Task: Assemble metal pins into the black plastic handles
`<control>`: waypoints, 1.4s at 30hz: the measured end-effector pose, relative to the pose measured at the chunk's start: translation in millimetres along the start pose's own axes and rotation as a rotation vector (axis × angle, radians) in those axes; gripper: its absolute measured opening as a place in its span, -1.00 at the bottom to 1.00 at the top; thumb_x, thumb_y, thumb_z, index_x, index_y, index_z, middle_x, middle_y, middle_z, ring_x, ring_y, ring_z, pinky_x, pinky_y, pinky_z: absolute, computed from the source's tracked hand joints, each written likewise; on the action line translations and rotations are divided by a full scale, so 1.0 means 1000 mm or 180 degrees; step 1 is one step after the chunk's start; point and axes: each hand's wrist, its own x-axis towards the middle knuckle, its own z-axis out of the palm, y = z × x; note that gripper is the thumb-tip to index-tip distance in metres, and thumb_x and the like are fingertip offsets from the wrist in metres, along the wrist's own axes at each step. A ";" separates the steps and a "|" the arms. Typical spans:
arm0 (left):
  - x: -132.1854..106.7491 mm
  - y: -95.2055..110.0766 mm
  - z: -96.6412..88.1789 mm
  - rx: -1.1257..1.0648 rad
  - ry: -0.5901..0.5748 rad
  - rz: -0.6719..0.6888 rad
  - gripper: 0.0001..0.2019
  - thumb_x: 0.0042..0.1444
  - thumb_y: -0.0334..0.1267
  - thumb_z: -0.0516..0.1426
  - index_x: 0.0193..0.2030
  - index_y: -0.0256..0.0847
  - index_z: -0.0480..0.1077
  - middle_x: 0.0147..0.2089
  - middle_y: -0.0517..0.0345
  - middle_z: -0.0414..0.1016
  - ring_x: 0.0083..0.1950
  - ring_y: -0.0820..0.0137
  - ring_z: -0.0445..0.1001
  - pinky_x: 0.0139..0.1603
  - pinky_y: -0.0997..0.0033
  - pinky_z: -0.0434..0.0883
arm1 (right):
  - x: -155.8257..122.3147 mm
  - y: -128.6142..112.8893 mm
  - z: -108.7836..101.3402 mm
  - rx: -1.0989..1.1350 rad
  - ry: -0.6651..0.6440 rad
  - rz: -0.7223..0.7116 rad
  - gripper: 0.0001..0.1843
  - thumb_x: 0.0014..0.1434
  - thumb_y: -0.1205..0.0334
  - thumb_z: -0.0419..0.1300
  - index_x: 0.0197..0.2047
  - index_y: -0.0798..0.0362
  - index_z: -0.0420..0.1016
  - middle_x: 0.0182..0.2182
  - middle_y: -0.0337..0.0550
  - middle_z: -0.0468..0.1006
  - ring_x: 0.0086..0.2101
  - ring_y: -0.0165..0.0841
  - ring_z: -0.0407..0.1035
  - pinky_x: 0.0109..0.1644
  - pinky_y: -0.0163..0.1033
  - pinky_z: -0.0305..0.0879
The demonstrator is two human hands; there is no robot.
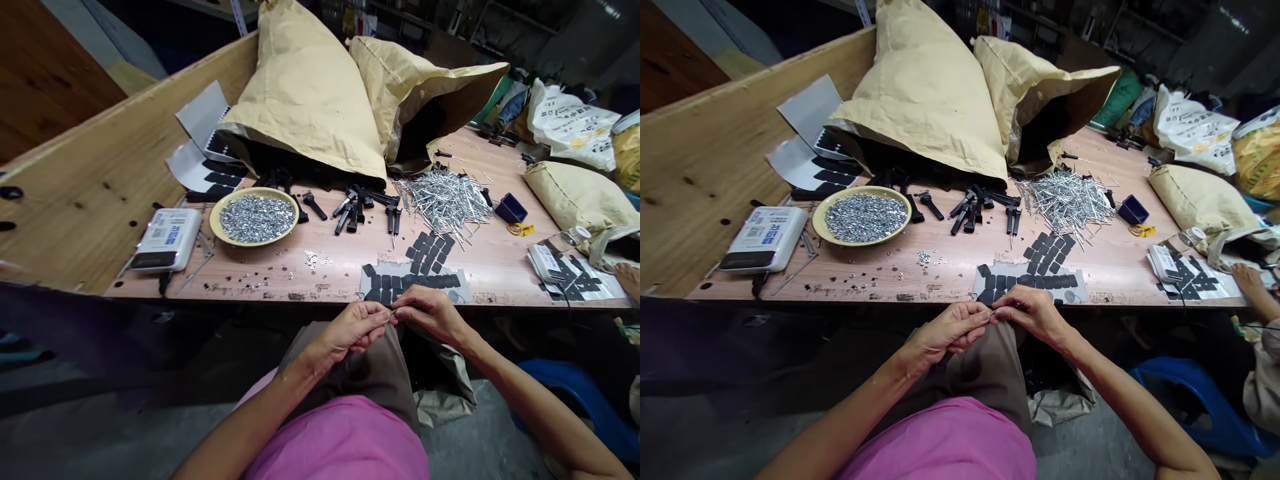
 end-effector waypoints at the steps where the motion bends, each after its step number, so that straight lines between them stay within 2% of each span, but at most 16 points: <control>1: 0.000 -0.001 0.000 0.0062 0.0046 0.0056 -0.51 -0.21 0.17 0.23 -0.40 -0.28 0.36 -0.70 0.44 0.14 -0.76 0.71 -0.17 -0.74 0.61 -0.23 | 0.000 -0.001 0.000 -0.0087 -0.0027 -0.0034 -0.66 0.25 0.03 0.05 -0.31 0.09 0.52 -0.44 -0.12 0.55 -0.41 -0.42 0.44 -0.34 -0.36 0.36; 7: 0.001 -0.009 0.003 0.0775 0.0485 0.0655 -0.56 -0.07 0.16 0.13 -0.44 -0.26 0.36 -0.69 0.40 0.12 -0.69 0.64 -0.04 -0.69 0.59 -0.07 | 0.000 -0.003 0.004 -0.0342 -0.0083 -0.0080 -0.59 0.29 0.00 -0.05 -0.38 0.07 0.47 -0.46 -0.15 0.50 -0.43 -0.44 0.38 -0.36 -0.37 0.28; 10: -0.001 -0.007 0.008 0.1301 0.0783 0.1043 -0.61 0.00 0.08 0.10 -0.51 -0.26 0.37 -0.67 0.34 0.15 -0.62 0.59 0.07 -0.61 0.56 0.03 | -0.001 -0.002 0.009 -0.0688 -0.0039 0.0008 -0.48 0.33 -0.02 -0.16 -0.47 0.08 0.41 -0.55 -0.19 0.38 -0.49 -0.44 0.28 -0.43 -0.36 0.19; 12: -0.001 -0.006 0.010 0.1420 0.0866 0.1139 -0.62 0.03 0.05 0.08 -0.52 -0.26 0.38 -0.66 0.32 0.15 -0.59 0.57 0.10 -0.59 0.55 0.05 | -0.002 -0.002 0.010 -0.0896 -0.0090 0.0191 -0.42 0.33 -0.05 -0.23 -0.51 0.07 0.36 -0.57 -0.21 0.31 -0.52 -0.43 0.22 -0.46 -0.35 0.14; 14: -0.001 -0.005 0.010 0.1291 0.0836 0.1089 -0.63 0.03 0.05 0.08 -0.48 -0.26 0.40 -0.67 0.33 0.13 -0.61 0.57 0.08 -0.60 0.54 0.04 | -0.002 -0.002 0.009 -0.0845 -0.0122 0.0497 -0.43 0.32 -0.08 -0.25 -0.44 0.06 0.38 -0.50 -0.20 0.34 -0.50 -0.43 0.24 -0.45 -0.34 0.16; 16: 0.001 -0.007 0.008 0.1067 0.0789 0.0984 -0.61 0.02 0.08 0.09 -0.41 -0.27 0.42 -0.68 0.36 0.12 -0.64 0.58 0.04 -0.62 0.55 0.01 | -0.001 -0.003 0.004 -0.0510 -0.0061 0.0689 -0.48 0.33 -0.07 -0.26 -0.25 0.04 0.41 -0.37 -0.16 0.42 -0.43 -0.42 0.31 -0.37 -0.32 0.23; 18: 0.002 -0.008 0.006 0.0913 0.0773 0.0910 -0.59 -0.01 0.11 0.10 -0.36 -0.27 0.43 -0.68 0.38 0.11 -0.66 0.60 0.01 -0.64 0.56 -0.02 | 0.001 -0.003 0.000 -0.0157 -0.0012 0.0580 -0.57 0.33 -0.02 -0.19 -0.11 0.02 0.40 -0.26 -0.11 0.45 -0.31 -0.39 0.36 -0.24 -0.28 0.29; 19: 0.003 -0.009 0.005 0.0885 0.0769 0.0897 -0.58 -0.02 0.12 0.11 -0.35 -0.27 0.42 -0.69 0.38 0.10 -0.66 0.60 0.00 -0.64 0.56 -0.03 | 0.001 -0.003 -0.002 -0.0056 -0.0024 0.0446 -0.61 0.32 0.00 -0.13 -0.10 0.02 0.40 -0.24 -0.10 0.46 -0.27 -0.37 0.37 -0.20 -0.26 0.29; 22: 0.003 -0.009 0.005 0.0922 0.0739 0.0914 -0.58 -0.02 0.13 0.10 -0.41 -0.26 0.39 -0.68 0.38 0.11 -0.66 0.61 0.00 -0.65 0.57 -0.03 | 0.003 -0.002 -0.002 -0.0051 -0.0090 0.0191 -0.70 0.28 0.04 -0.01 -0.23 0.03 0.44 -0.33 -0.12 0.47 -0.27 -0.36 0.37 -0.20 -0.28 0.28; 27: 0.002 -0.008 0.010 0.1185 0.0835 0.1022 -0.61 0.01 0.09 0.08 -0.48 -0.25 0.35 -0.67 0.34 0.14 -0.64 0.59 0.05 -0.64 0.56 0.01 | 0.002 -0.003 0.009 -0.0660 -0.0122 0.0385 -0.55 0.32 -0.01 -0.14 -0.43 0.05 0.36 -0.46 -0.19 0.35 -0.45 -0.42 0.26 -0.40 -0.34 0.17; 30: 0.003 -0.009 0.010 0.1180 0.0896 0.1056 -0.62 0.02 0.09 0.08 -0.46 -0.25 0.37 -0.67 0.34 0.13 -0.64 0.58 0.05 -0.64 0.55 0.01 | 0.003 -0.004 0.013 -0.0879 -0.0127 0.0509 -0.47 0.35 -0.02 -0.29 -0.38 0.05 0.37 -0.43 -0.18 0.34 -0.45 -0.42 0.25 -0.42 -0.35 0.15; 33: 0.003 -0.008 0.008 0.1076 0.0880 0.1024 -0.63 0.02 0.08 0.07 -0.44 -0.25 0.36 -0.68 0.37 0.11 -0.65 0.58 0.03 -0.63 0.55 0.03 | 0.004 -0.003 0.013 -0.0688 -0.0124 0.0368 -0.50 0.35 -0.02 -0.28 -0.28 0.05 0.38 -0.36 -0.16 0.37 -0.38 -0.42 0.29 -0.35 -0.36 0.20; 36: 0.003 -0.008 0.010 0.1214 0.0948 0.1079 -0.63 0.01 0.06 0.09 -0.51 -0.24 0.34 -0.68 0.35 0.13 -0.63 0.58 0.06 -0.60 0.55 0.06 | 0.006 -0.001 0.015 -0.0930 -0.0103 0.0247 -0.46 0.34 -0.03 -0.26 -0.44 0.05 0.36 -0.47 -0.18 0.33 -0.45 -0.41 0.24 -0.40 -0.35 0.14; 39: 0.004 -0.009 0.013 0.1222 0.1190 0.1215 -0.64 0.00 0.04 0.12 -0.54 -0.25 0.36 -0.68 0.33 0.17 -0.62 0.58 0.10 -0.58 0.55 0.10 | 0.006 -0.001 0.017 -0.1318 0.0000 0.0516 -0.40 0.33 -0.07 -0.28 -0.57 0.03 0.29 -0.57 -0.20 0.27 -0.50 -0.40 0.20 -0.45 -0.32 0.08; 42: 0.007 -0.009 0.014 0.0530 0.1279 0.1175 -0.65 -0.03 0.05 0.16 -0.43 -0.26 0.40 -0.62 0.28 0.33 -0.62 0.57 0.18 -0.55 0.55 0.19 | 0.001 -0.004 0.019 -0.1178 0.0320 0.1020 -0.42 0.32 -0.08 -0.28 -0.55 0.02 0.27 -0.55 -0.20 0.30 -0.50 -0.40 0.21 -0.44 -0.32 0.10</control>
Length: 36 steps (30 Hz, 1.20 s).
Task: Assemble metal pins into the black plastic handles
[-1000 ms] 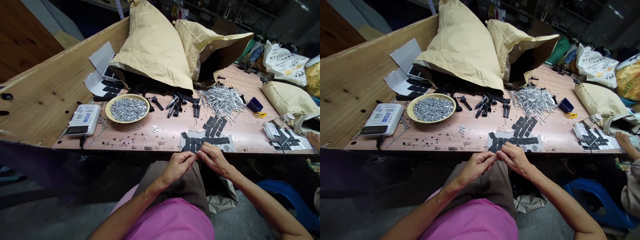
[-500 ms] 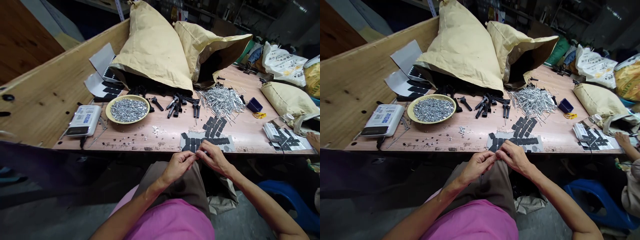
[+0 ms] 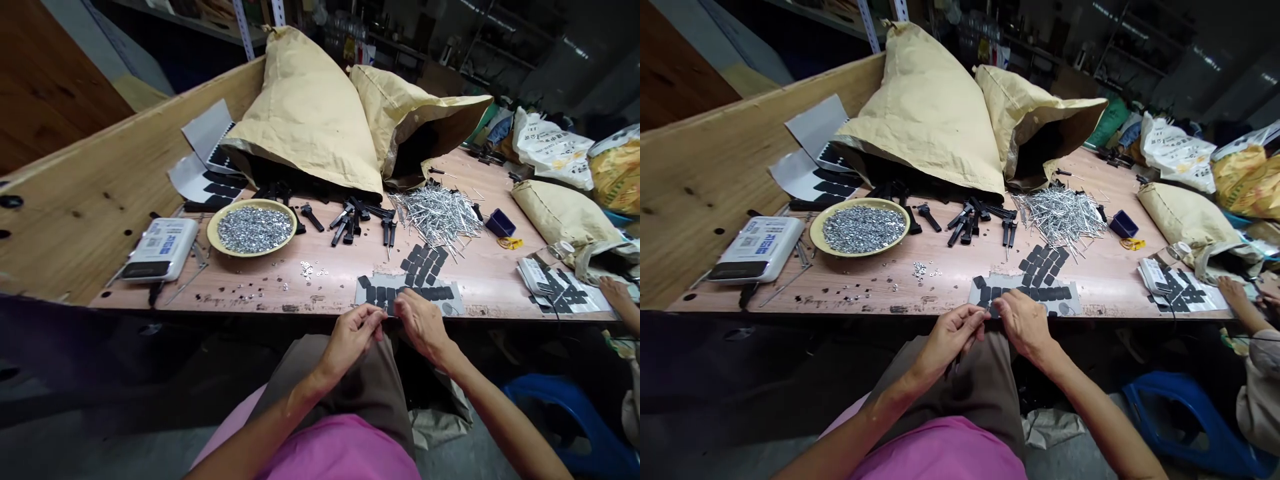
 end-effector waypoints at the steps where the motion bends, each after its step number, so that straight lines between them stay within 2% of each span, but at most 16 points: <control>1: 0.002 -0.001 0.000 -0.0301 0.0047 -0.0082 -0.65 -0.06 0.05 0.19 -0.40 -0.26 0.40 -0.57 0.24 0.41 -0.59 0.55 0.26 -0.50 0.54 0.25 | -0.003 -0.001 0.002 0.0224 0.0074 0.0198 -0.46 0.32 -0.08 -0.25 -0.52 0.01 0.27 -0.54 -0.21 0.32 -0.50 -0.40 0.22 -0.43 -0.32 0.13; 3: 0.006 -0.002 0.001 -0.0839 0.0147 -0.0168 -0.64 -0.14 0.01 0.26 -0.38 -0.26 0.40 -0.48 0.16 0.50 -0.45 0.48 0.41 -0.32 0.48 0.36 | -0.012 -0.003 0.012 0.0957 0.0145 0.0510 -0.58 0.29 -0.08 -0.15 -0.42 0.01 0.28 -0.49 -0.21 0.38 -0.45 -0.39 0.28 -0.38 -0.31 0.21; 5: 0.010 -0.004 0.002 -0.1158 0.0277 -0.0158 -0.64 -0.21 -0.03 0.32 -0.40 -0.27 0.41 -0.43 0.12 0.54 -0.34 0.42 0.47 -0.18 0.42 0.39 | -0.021 -0.007 0.029 0.1888 0.0145 0.0710 -0.67 0.22 -0.10 -0.02 -0.25 0.00 0.28 -0.39 -0.19 0.43 -0.36 -0.35 0.36 -0.29 -0.28 0.30; 8: 0.012 -0.009 0.006 -0.1228 0.0449 -0.0101 -0.67 -0.25 -0.06 0.33 -0.42 -0.27 0.46 -0.26 0.04 0.57 -0.23 0.38 0.48 -0.14 0.41 0.40 | -0.032 -0.015 0.053 0.2927 0.0216 0.1014 -0.55 0.11 -0.13 0.12 -0.08 -0.02 0.19 -0.32 -0.16 0.44 -0.30 -0.34 0.39 -0.23 -0.26 0.35; 10: 0.011 -0.011 0.009 -0.1162 0.0539 -0.0072 -0.69 -0.25 -0.07 0.33 -0.45 -0.27 0.48 -0.10 -0.01 0.53 -0.17 0.37 0.47 -0.18 0.45 0.41 | -0.035 -0.022 0.061 0.3144 0.0215 0.1180 -0.53 0.09 -0.15 0.13 -0.07 -0.02 0.20 -0.38 -0.20 0.41 -0.38 -0.37 0.38 -0.30 -0.29 0.34; 13: 0.007 -0.015 0.011 -0.1053 0.0696 -0.0051 -0.73 -0.22 -0.09 0.31 -0.48 -0.28 0.50 0.04 -0.02 0.45 -0.22 0.42 0.46 -0.32 0.53 0.40 | -0.038 -0.031 0.059 0.3140 -0.0084 0.1269 -0.60 0.19 -0.16 -0.02 -0.12 -0.01 0.24 -0.53 -0.30 0.32 -0.58 -0.44 0.27 -0.48 -0.32 0.27; 16: 0.005 -0.021 0.013 -0.0967 0.0749 -0.0098 -0.75 -0.20 -0.11 0.30 -0.49 -0.28 0.50 0.04 -0.01 0.42 -0.35 0.52 0.42 -0.44 0.58 0.36 | -0.041 -0.034 0.053 0.3146 -0.0458 0.1422 -0.66 0.25 -0.09 -0.10 -0.23 -0.01 0.24 -0.58 -0.34 0.28 -0.66 -0.47 0.20 -0.57 -0.34 0.18; 18: 0.006 -0.028 0.012 -0.0913 0.0794 -0.0099 -0.75 -0.22 -0.11 0.31 -0.49 -0.29 0.50 -0.02 -0.02 0.44 -0.36 0.52 0.41 -0.44 0.57 0.35 | -0.042 -0.031 0.053 0.3153 -0.0602 0.1652 -0.69 0.24 -0.05 -0.11 -0.29 -0.01 0.22 -0.61 -0.36 0.25 -0.69 -0.49 0.12 -0.62 -0.37 0.09; 20: 0.008 -0.036 0.010 -0.0779 0.0746 -0.0101 -0.74 -0.22 -0.11 0.30 -0.49 -0.30 0.52 -0.14 -0.01 0.48 -0.35 0.49 0.41 -0.40 0.54 0.37 | -0.044 -0.022 0.055 0.2910 -0.0594 0.1892 -0.71 0.24 -0.02 -0.14 -0.33 -0.01 0.21 -0.65 -0.40 0.18 -0.70 -0.49 0.03 -0.65 -0.39 -0.01; 22: 0.010 -0.043 0.006 -0.0531 0.0553 -0.0211 -0.73 -0.20 -0.11 0.28 -0.42 -0.29 0.55 -0.27 0.05 0.50 -0.41 0.49 0.40 -0.43 0.54 0.35 | -0.044 -0.011 0.056 0.2227 -0.0387 0.2014 -0.71 0.24 0.05 -0.16 -0.36 -0.01 0.25 -0.64 -0.38 0.18 -0.66 -0.46 0.08 -0.60 -0.39 0.00; 24: 0.011 -0.047 0.000 -0.0253 0.0411 -0.0356 -0.71 -0.17 -0.14 0.25 -0.30 -0.27 0.56 -0.37 0.12 0.50 -0.51 0.53 0.34 -0.53 0.56 0.28 | -0.043 0.000 0.055 0.1334 -0.0189 0.2037 -0.70 0.24 0.13 -0.19 -0.36 -0.02 0.30 -0.57 -0.31 0.32 -0.55 -0.41 0.22 -0.50 -0.37 0.08; 27: 0.011 -0.047 -0.011 0.0060 0.0586 -0.0221 -0.67 -0.09 -0.19 0.20 -0.16 -0.25 0.53 -0.44 0.18 0.50 -0.60 0.56 0.27 -0.57 0.56 0.25 | -0.039 0.007 0.053 0.0165 -0.0374 0.2218 -0.66 0.26 0.19 -0.21 -0.33 -0.03 0.35 -0.46 -0.22 0.46 -0.45 -0.34 0.34 -0.44 -0.33 0.08; 29: 0.012 -0.044 -0.018 0.0255 0.0801 0.0055 -0.68 -0.04 -0.19 0.16 -0.14 -0.23 0.52 -0.44 0.18 0.50 -0.60 0.54 0.27 -0.53 0.54 0.28 | -0.038 0.007 0.054 -0.0491 -0.0566 0.2310 -0.67 0.27 0.22 -0.19 -0.29 -0.03 0.38 -0.48 -0.18 0.48 -0.46 -0.32 0.37 -0.46 -0.33 0.03; 31: 0.014 -0.040 -0.026 0.0488 0.0998 0.0335 -0.71 0.01 -0.20 0.13 -0.14 -0.22 0.52 -0.40 0.14 0.52 -0.55 0.50 0.34 -0.46 0.51 0.32 | -0.037 0.005 0.056 -0.0986 -0.0629 0.2186 -0.70 0.28 0.26 -0.15 -0.25 -0.01 0.39 -0.44 -0.15 0.52 -0.46 -0.32 0.41 -0.48 -0.34 0.00; 34: 0.019 -0.036 -0.037 0.0902 0.1207 0.0695 -0.73 0.08 -0.22 0.08 -0.14 -0.19 0.51 -0.27 0.07 0.56 -0.39 0.40 0.46 -0.31 0.46 0.38 | -0.038 0.003 0.060 -0.1391 -0.0688 0.1858 -0.73 0.29 0.30 -0.12 -0.23 0.03 0.41 -0.35 -0.10 0.55 -0.40 -0.35 0.45 -0.50 -0.36 -0.01; 36: 0.025 -0.035 -0.045 0.1199 0.1316 0.0914 -0.73 0.10 -0.24 0.05 -0.13 -0.19 0.50 -0.21 0.03 0.56 -0.31 0.36 0.49 -0.22 0.42 0.38 | -0.038 0.003 0.061 -0.1584 -0.0800 0.1784 -0.72 0.31 0.28 -0.13 -0.22 0.06 0.41 -0.36 -0.06 0.56 -0.41 -0.34 0.47 -0.51 -0.37 0.01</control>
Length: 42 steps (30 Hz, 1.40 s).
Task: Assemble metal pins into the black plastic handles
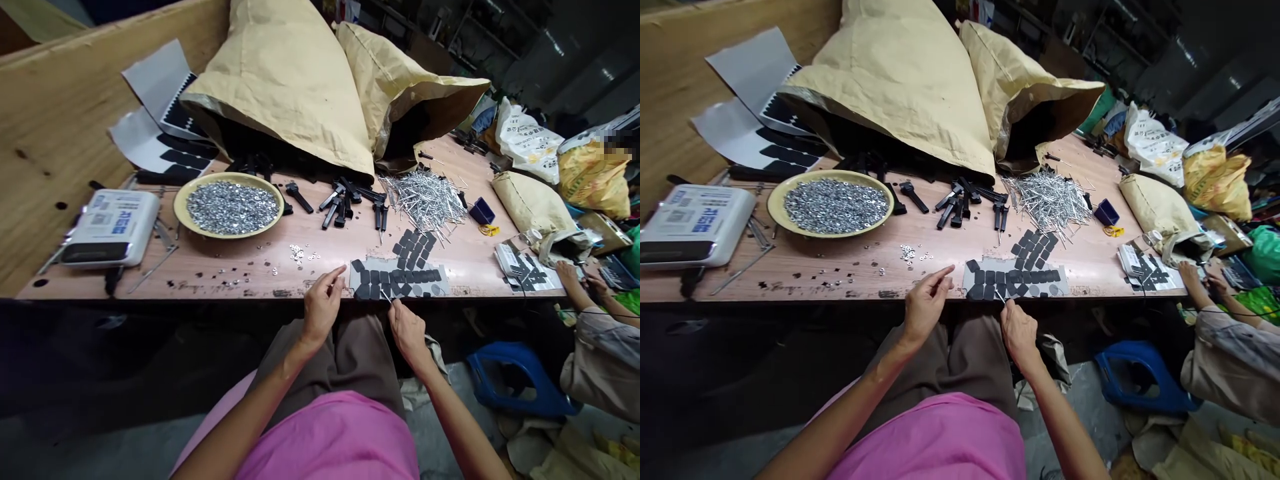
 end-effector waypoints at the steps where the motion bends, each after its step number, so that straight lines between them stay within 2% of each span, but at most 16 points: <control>1: 0.004 -0.003 -0.002 0.0123 0.0062 0.0123 -0.72 0.12 -0.25 0.04 -0.12 -0.20 0.50 -0.20 0.02 0.56 -0.29 0.35 0.49 -0.19 0.40 0.38 | 0.000 0.000 -0.001 -0.0094 -0.0048 -0.0016 -0.70 0.33 0.26 -0.14 -0.20 0.07 0.40 -0.38 -0.04 0.56 -0.42 -0.34 0.47 -0.51 -0.36 0.02; 5: 0.019 -0.017 -0.011 0.0534 0.0414 0.0552 -0.70 0.14 -0.26 0.00 -0.10 -0.23 0.49 -0.21 0.00 0.56 -0.28 0.35 0.49 -0.18 0.41 0.38 | 0.000 0.004 -0.008 -0.0206 -0.0278 -0.0044 -0.66 0.36 0.21 -0.19 -0.16 0.10 0.37 -0.40 0.00 0.54 -0.42 -0.31 0.47 -0.45 -0.35 0.13; 10: 0.030 -0.036 -0.020 0.0989 0.0796 0.0804 -0.68 0.15 -0.26 -0.03 -0.11 -0.26 0.49 -0.27 0.00 0.56 -0.37 0.38 0.47 -0.27 0.42 0.37 | 0.000 0.005 -0.011 0.0014 -0.0411 -0.0011 -0.69 0.33 0.31 -0.18 -0.13 0.11 0.37 -0.33 0.02 0.52 -0.36 -0.30 0.44 -0.38 -0.33 0.16; 13: 0.032 -0.043 -0.022 0.1046 0.0809 0.0794 -0.67 0.15 -0.26 -0.04 -0.11 -0.31 0.49 -0.29 -0.03 0.56 -0.40 0.37 0.47 -0.31 0.42 0.38 | 0.006 0.001 -0.010 0.0544 -0.0592 -0.0040 -0.70 0.31 0.28 -0.14 -0.26 0.06 0.40 -0.44 -0.09 0.49 -0.43 -0.33 0.39 -0.40 -0.33 0.11; 17: 0.032 -0.047 -0.022 0.1086 0.0816 0.0834 -0.67 0.15 -0.27 -0.04 -0.11 -0.31 0.49 -0.28 -0.03 0.57 -0.35 0.35 0.50 -0.25 0.40 0.39 | 0.014 -0.004 -0.006 0.0961 -0.0585 0.0076 -0.68 0.24 0.41 -0.14 -0.41 0.08 0.38 -0.51 -0.13 0.43 -0.50 -0.39 0.28 -0.42 -0.33 0.06; 21: 0.032 -0.048 -0.024 0.1086 0.0768 0.0722 -0.67 0.14 -0.27 -0.04 -0.10 -0.30 0.48 -0.28 -0.02 0.57 -0.35 0.35 0.50 -0.26 0.40 0.40 | 0.013 -0.007 -0.004 0.1527 -0.0575 -0.0032 -0.75 0.18 0.30 0.00 -0.52 0.04 0.35 -0.61 -0.27 0.35 -0.57 -0.45 0.17 -0.45 -0.36 0.04; 24: 0.033 -0.048 -0.025 0.1007 0.0757 0.0601 -0.68 0.14 -0.29 -0.04 -0.08 -0.29 0.47 -0.25 0.00 0.57 -0.34 0.37 0.51 -0.23 0.40 0.41 | 0.010 -0.007 -0.004 0.1972 -0.0574 0.0113 -0.66 0.21 0.22 -0.07 -0.57 0.03 0.31 -0.70 -0.31 0.26 -0.62 -0.45 0.12 -0.51 -0.37 0.02; 27: 0.034 -0.048 -0.026 0.1014 0.0772 0.0555 -0.69 0.12 -0.31 -0.02 -0.09 -0.28 0.47 -0.25 0.02 0.57 -0.32 0.37 0.52 -0.20 0.40 0.41 | 0.008 -0.009 -0.003 0.2460 -0.0711 0.0224 -0.64 0.18 0.21 -0.04 -0.63 0.03 0.26 -0.73 -0.33 0.22 -0.64 -0.48 0.10 -0.54 -0.38 0.03; 29: 0.034 -0.048 -0.026 0.1025 0.0762 0.0550 -0.69 0.12 -0.32 -0.02 -0.09 -0.27 0.47 -0.26 0.02 0.57 -0.31 0.36 0.53 -0.20 0.40 0.41 | 0.009 -0.010 -0.002 0.2845 -0.0822 0.0394 -0.64 0.16 0.18 -0.04 -0.64 0.03 0.22 -0.75 -0.36 0.17 -0.67 -0.50 0.05 -0.58 -0.40 0.00; 32: 0.035 -0.048 -0.026 0.1041 0.0741 0.0553 -0.69 0.12 -0.32 -0.02 -0.09 -0.28 0.47 -0.24 0.01 0.58 -0.29 0.35 0.53 -0.19 0.40 0.42 | 0.009 -0.012 0.000 0.3252 -0.0965 0.0672 -0.63 0.19 0.16 -0.14 -0.62 0.01 0.16 -0.78 -0.41 0.06 -0.74 -0.53 -0.08 -0.66 -0.41 -0.09; 36: 0.035 -0.049 -0.025 0.1116 0.0791 0.0542 -0.69 0.10 -0.34 -0.01 -0.10 -0.26 0.48 -0.22 0.01 0.58 -0.26 0.35 0.53 -0.16 0.40 0.41 | 0.005 -0.018 0.008 0.3650 -0.1190 0.0779 -0.66 0.20 0.18 -0.16 -0.59 0.01 0.15 -0.79 -0.45 0.02 -0.77 -0.55 -0.13 -0.71 -0.43 -0.15; 42: 0.035 -0.049 -0.024 0.1123 0.0785 0.0575 -0.68 0.11 -0.31 -0.02 -0.09 -0.31 0.48 -0.22 -0.04 0.58 -0.25 0.31 0.54 -0.15 0.36 0.42 | 0.004 -0.019 0.013 0.3954 -0.1297 0.0879 -0.67 0.21 0.16 -0.15 -0.57 0.01 0.12 -0.81 -0.48 -0.04 -0.78 -0.57 -0.20 -0.74 -0.43 -0.20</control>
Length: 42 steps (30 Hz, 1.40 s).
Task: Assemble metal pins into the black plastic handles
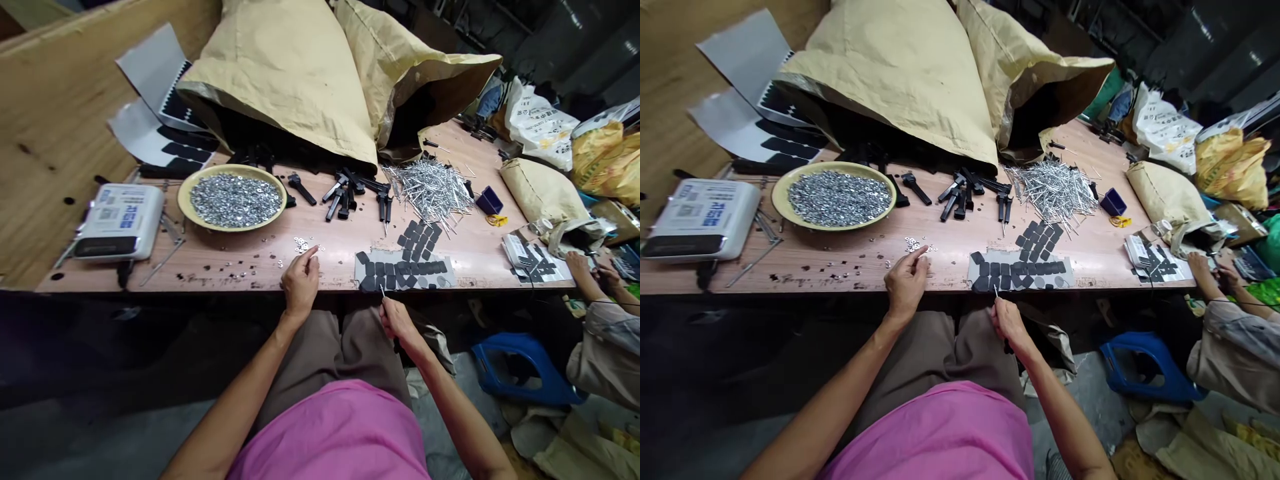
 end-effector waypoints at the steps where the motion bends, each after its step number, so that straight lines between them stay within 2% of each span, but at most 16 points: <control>1: 0.000 0.000 0.000 0.0017 0.0003 -0.0007 -0.68 0.11 -0.31 -0.02 -0.09 -0.32 0.48 -0.23 -0.04 0.58 -0.25 0.31 0.54 -0.15 0.36 0.42 | 0.000 -0.001 -0.002 0.0023 -0.0019 0.0013 -0.67 0.21 0.15 -0.14 -0.57 0.01 0.12 -0.81 -0.48 -0.04 -0.78 -0.57 -0.20 -0.74 -0.43 -0.20; 5: 0.001 0.001 0.000 0.0076 -0.0036 -0.0055 -0.68 0.11 -0.32 -0.01 -0.09 -0.28 0.48 -0.23 -0.02 0.58 -0.27 0.32 0.53 -0.17 0.36 0.42 | -0.004 -0.005 -0.015 0.0067 -0.0006 0.0056 -0.66 0.21 0.10 -0.14 -0.56 0.01 0.12 -0.81 -0.48 -0.02 -0.78 -0.57 -0.21 -0.73 -0.44 -0.20; 8: 0.001 0.001 0.000 0.0068 -0.0025 -0.0046 -0.68 0.11 -0.31 -0.02 -0.10 -0.28 0.49 -0.20 -0.02 0.58 -0.26 0.32 0.53 -0.16 0.36 0.42 | -0.008 0.002 -0.034 -0.0086 0.0174 -0.0029 -0.65 0.20 0.05 -0.16 -0.55 0.01 0.14 -0.79 -0.47 0.00 -0.78 -0.57 -0.18 -0.72 -0.44 -0.17; 11: 0.001 0.000 0.001 0.0032 -0.0001 -0.0013 -0.69 0.12 -0.29 -0.02 -0.11 -0.25 0.50 -0.19 0.00 0.59 -0.25 0.33 0.53 -0.16 0.37 0.42 | -0.011 0.029 -0.055 -0.0688 0.0400 -0.0173 -0.62 0.18 -0.02 -0.14 -0.52 0.02 0.22 -0.77 -0.42 0.12 -0.77 -0.54 -0.03 -0.69 -0.42 -0.08; 13: 0.001 0.000 0.002 0.0009 0.0011 0.0001 -0.69 0.12 -0.27 -0.02 -0.13 -0.23 0.50 -0.21 0.02 0.59 -0.27 0.33 0.53 -0.20 0.37 0.42 | -0.013 0.053 -0.069 -0.1193 0.0519 -0.0035 -0.60 0.16 -0.07 -0.14 -0.43 0.02 0.32 -0.72 -0.35 0.26 -0.74 -0.47 0.14 -0.66 -0.37 0.06; 15: 0.001 -0.001 0.003 -0.0005 0.0033 0.0010 -0.69 0.12 -0.26 -0.02 -0.13 -0.23 0.51 -0.23 0.01 0.60 -0.28 0.32 0.53 -0.23 0.37 0.43 | -0.017 0.073 -0.082 -0.1574 0.0682 -0.0150 -0.60 0.14 -0.08 -0.09 -0.29 0.03 0.39 -0.56 -0.19 0.47 -0.57 -0.33 0.38 -0.50 -0.28 0.26; 17: 0.002 -0.002 0.004 -0.0033 0.0040 0.0040 -0.69 0.12 -0.26 -0.02 -0.14 -0.23 0.51 -0.23 -0.01 0.60 -0.25 0.30 0.54 -0.22 0.36 0.43 | -0.020 0.079 -0.091 -0.1963 0.0994 -0.0403 -0.61 0.09 -0.07 -0.02 -0.24 0.03 0.44 -0.34 -0.03 0.56 -0.34 -0.20 0.48 -0.32 -0.20 0.33; 20: 0.002 -0.003 0.005 -0.0090 0.0030 0.0081 -0.70 0.11 -0.27 -0.01 -0.15 -0.21 0.52 -0.20 0.00 0.60 -0.21 0.29 0.55 -0.20 0.36 0.45 | -0.016 0.052 -0.097 -0.2246 0.1397 -0.1067 -0.62 0.12 -0.08 -0.01 -0.27 0.00 0.48 -0.25 0.00 0.57 -0.24 -0.16 0.47 -0.21 -0.16 0.32; 22: 0.001 -0.003 0.006 -0.0098 0.0040 0.0092 -0.70 0.12 -0.27 -0.01 -0.15 -0.20 0.52 -0.19 0.01 0.60 -0.19 0.29 0.55 -0.19 0.36 0.45 | -0.001 0.013 -0.094 -0.2241 0.1440 -0.1679 -0.61 0.19 -0.05 -0.06 -0.30 0.01 0.47 -0.33 -0.03 0.56 -0.30 -0.22 0.45 -0.19 -0.19 0.29; 24: 0.000 -0.003 0.007 -0.0063 0.0071 0.0115 -0.71 0.12 -0.27 -0.01 -0.16 -0.20 0.52 -0.19 0.00 0.60 -0.19 0.28 0.55 -0.19 0.35 0.46 | 0.025 -0.032 -0.083 -0.2368 0.1555 -0.2013 -0.61 0.21 -0.01 -0.05 -0.37 0.03 0.47 -0.40 -0.04 0.54 -0.35 -0.25 0.42 -0.23 -0.22 0.27; 27: -0.001 -0.004 0.007 0.0013 0.0111 0.0189 -0.72 0.13 -0.27 0.00 -0.16 -0.20 0.52 -0.20 0.00 0.60 -0.22 0.27 0.56 -0.23 0.35 0.47 | 0.072 -0.092 -0.058 -0.2732 0.1649 -0.1628 -0.70 0.22 0.10 0.03 -0.37 0.06 0.48 -0.36 -0.04 0.54 -0.30 -0.27 0.42 -0.22 -0.26 0.23; 30: -0.001 -0.006 0.008 0.0036 0.0139 0.0329 -0.73 0.14 -0.30 0.00 -0.17 -0.21 0.52 -0.22 0.00 0.60 -0.23 0.29 0.57 -0.26 0.39 0.47 | 0.109 -0.125 -0.037 -0.2813 0.1773 -0.1370 -0.76 0.17 0.12 0.12 -0.34 0.10 0.51 -0.34 0.04 0.55 -0.30 -0.23 0.44 -0.25 -0.24 0.21; 33: 0.001 -0.002 0.007 0.0060 0.0150 0.0480 -0.74 0.16 -0.34 0.00 -0.16 -0.21 0.51 -0.23 0.01 0.60 -0.24 0.32 0.57 -0.28 0.43 0.48 | 0.125 -0.138 -0.031 -0.2859 0.1811 -0.1270 -0.81 0.16 0.22 0.13 -0.38 0.11 0.51 -0.41 0.05 0.54 -0.34 -0.22 0.45 -0.29 -0.24 0.20; 36: 0.001 0.016 0.006 0.0191 0.0132 0.0802 -0.72 0.19 -0.39 -0.02 -0.09 -0.21 0.48 -0.27 0.03 0.58 -0.27 0.35 0.55 -0.26 0.42 0.49 | 0.119 -0.140 -0.037 -0.2885 0.1793 -0.1325 -0.75 0.20 0.27 0.04 -0.39 0.13 0.50 -0.47 0.04 0.53 -0.37 -0.22 0.44 -0.31 -0.24 0.19; 39: -0.001 0.046 0.004 0.0465 0.0088 0.1505 -0.71 0.20 -0.45 -0.02 -0.02 -0.23 0.44 -0.22 0.01 0.56 -0.15 0.33 0.50 -0.12 0.36 0.47 | 0.089 -0.132 -0.043 -0.2848 0.1678 -0.1723 -0.69 0.24 0.20 -0.05 -0.36 0.12 0.45 -0.50 -0.03 0.51 -0.42 -0.26 0.42 -0.30 -0.24 0.18; 42: -0.003 0.072 -0.001 0.0672 -0.0014 0.2197 -0.69 0.19 -0.48 -0.02 0.00 -0.21 0.41 0.01 0.00 0.50 0.17 0.25 0.32 0.16 0.17 0.32 | 0.043 -0.118 -0.044 -0.2684 0.0812 -0.2541 -0.67 0.21 0.05 -0.01 -0.47 0.04 0.37 -0.55 -0.13 0.46 -0.51 -0.32 0.34 -0.38 -0.27 0.17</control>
